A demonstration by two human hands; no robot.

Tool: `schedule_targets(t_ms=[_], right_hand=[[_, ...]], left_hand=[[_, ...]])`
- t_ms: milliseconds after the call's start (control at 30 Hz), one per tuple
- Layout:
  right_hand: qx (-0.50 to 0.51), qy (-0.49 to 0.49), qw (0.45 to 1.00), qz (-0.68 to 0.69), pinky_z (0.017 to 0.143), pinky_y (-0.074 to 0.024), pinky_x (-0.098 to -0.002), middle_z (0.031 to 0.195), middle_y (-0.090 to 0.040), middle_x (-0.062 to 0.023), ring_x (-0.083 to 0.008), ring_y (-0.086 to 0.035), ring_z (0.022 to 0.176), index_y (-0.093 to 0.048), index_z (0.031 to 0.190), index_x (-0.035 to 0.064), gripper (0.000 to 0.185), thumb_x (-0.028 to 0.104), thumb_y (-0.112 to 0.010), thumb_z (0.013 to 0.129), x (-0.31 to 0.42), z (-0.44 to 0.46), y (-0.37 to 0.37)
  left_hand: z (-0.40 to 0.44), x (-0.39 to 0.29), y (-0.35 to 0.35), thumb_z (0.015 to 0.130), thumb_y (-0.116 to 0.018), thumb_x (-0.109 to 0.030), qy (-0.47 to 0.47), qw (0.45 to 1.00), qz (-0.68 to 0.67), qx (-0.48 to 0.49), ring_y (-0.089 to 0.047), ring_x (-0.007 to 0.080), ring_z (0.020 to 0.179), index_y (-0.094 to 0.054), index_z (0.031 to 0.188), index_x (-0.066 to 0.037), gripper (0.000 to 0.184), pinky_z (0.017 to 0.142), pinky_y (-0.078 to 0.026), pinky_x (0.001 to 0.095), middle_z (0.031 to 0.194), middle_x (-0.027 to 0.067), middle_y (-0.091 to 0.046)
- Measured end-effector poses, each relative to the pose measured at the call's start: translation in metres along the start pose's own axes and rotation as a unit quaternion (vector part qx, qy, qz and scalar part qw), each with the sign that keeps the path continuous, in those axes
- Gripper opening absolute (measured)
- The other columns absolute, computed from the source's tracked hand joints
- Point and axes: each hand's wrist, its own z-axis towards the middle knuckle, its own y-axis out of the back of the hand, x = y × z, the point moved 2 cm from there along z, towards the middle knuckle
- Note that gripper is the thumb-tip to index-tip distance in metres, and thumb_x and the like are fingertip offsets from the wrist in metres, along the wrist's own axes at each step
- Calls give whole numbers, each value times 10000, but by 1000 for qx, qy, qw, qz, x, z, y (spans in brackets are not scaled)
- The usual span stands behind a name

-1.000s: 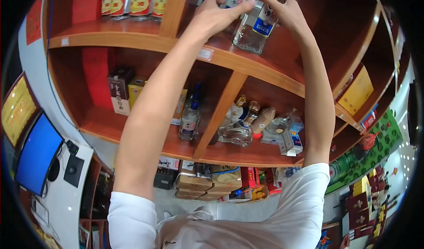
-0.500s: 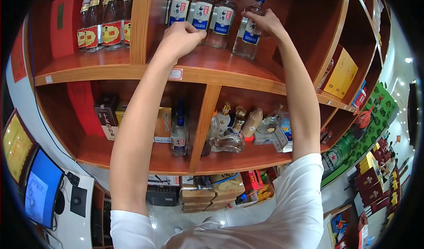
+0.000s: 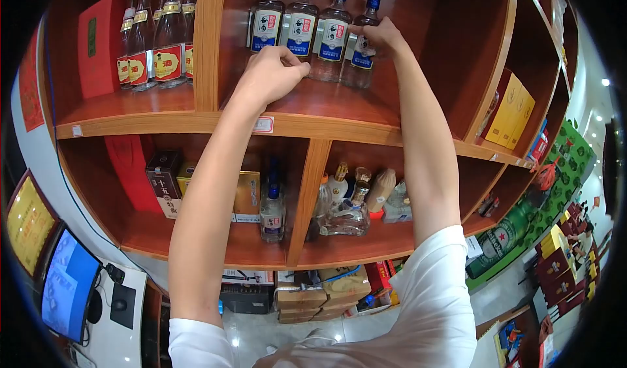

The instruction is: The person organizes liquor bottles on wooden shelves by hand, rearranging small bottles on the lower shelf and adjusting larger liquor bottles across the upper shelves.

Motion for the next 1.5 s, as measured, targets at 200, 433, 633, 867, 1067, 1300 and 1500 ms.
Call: schedule_targets(t_ms=[200, 433, 633, 867, 1067, 1300, 1500], right_hand=[[2, 49, 998, 41, 835, -610, -472, 1260, -666, -257, -324, -689, 1125, -557, 1321, -73, 1058, 546, -971, 569, -32, 42, -9], [66, 82, 993, 53, 699, -629, -465, 1030, -743, -163, -254, -719, 811, -626, 1321, 66, 604, 327, -863, 831, -13, 18, -4], [96, 26, 995, 22, 653, -588, -398, 741, -712, -71, -187, -673, 674, -718, 944, 73, 241, 270, -823, 855, -11, -1, 6], [89, 47, 995, 29, 849, -605, -463, 1081, -695, -166, -253, -688, 887, -532, 1374, -6, 595, 177, -791, 871, -1, -32, 7], [83, 90, 992, 9, 922, -582, -476, 1158, -674, -243, -305, -708, 985, -338, 1514, -79, 964, 280, -868, 793, -10, 2, 10], [-198, 162, 966, -28, 1087, -473, -410, 1422, -553, -296, -360, -543, 1337, -458, 1443, -101, 981, 448, -856, 733, 0, -1, 15], [-229, 228, 946, -17, 965, -560, -507, 1137, -676, -333, -479, -665, 1079, -598, 1205, -146, 557, 213, -745, 805, 13, -6, 24]], left_hand=[[2, 7, -6, 757, -745, -362, -65, 997, 28, -7, -716, 362, 1006, -750, 941, -5, 401, 935, -542, 429, 996, 229, -744], [-2, -4, -3, 850, -747, -305, -73, 991, 108, 41, -712, 305, 1033, -701, 1143, 27, 445, 959, -552, 431, 1126, 273, -713], [-52, -21, 3, 835, -649, 2, -392, 893, -27, -217, -649, 209, 722, -668, 820, 8, 25, 664, -530, 330, 784, 137, -684], [-201, 66, -12, 869, -638, 40, -348, 920, -6, -180, -663, 264, 885, -608, 963, 29, 99, 802, -552, 377, 935, 192, -676], [-217, 198, -90, 816, -806, -84, 80, 994, -13, -69, -667, 175, 960, -674, 1160, 16, 381, 873, -540, 313, 1096, 107, -712], [-201, 229, -134, 787, -846, -198, 143, 989, -45, 11, -657, 316, 1084, -673, 1164, 7, 463, 940, -518, 396, 1126, 175, -699], [-199, 227, -162, 762, -800, -145, 76, 993, 27, -91, -582, 383, 976, -640, 949, -43, 266, 857, -480, 462, 943, 162, -639]])
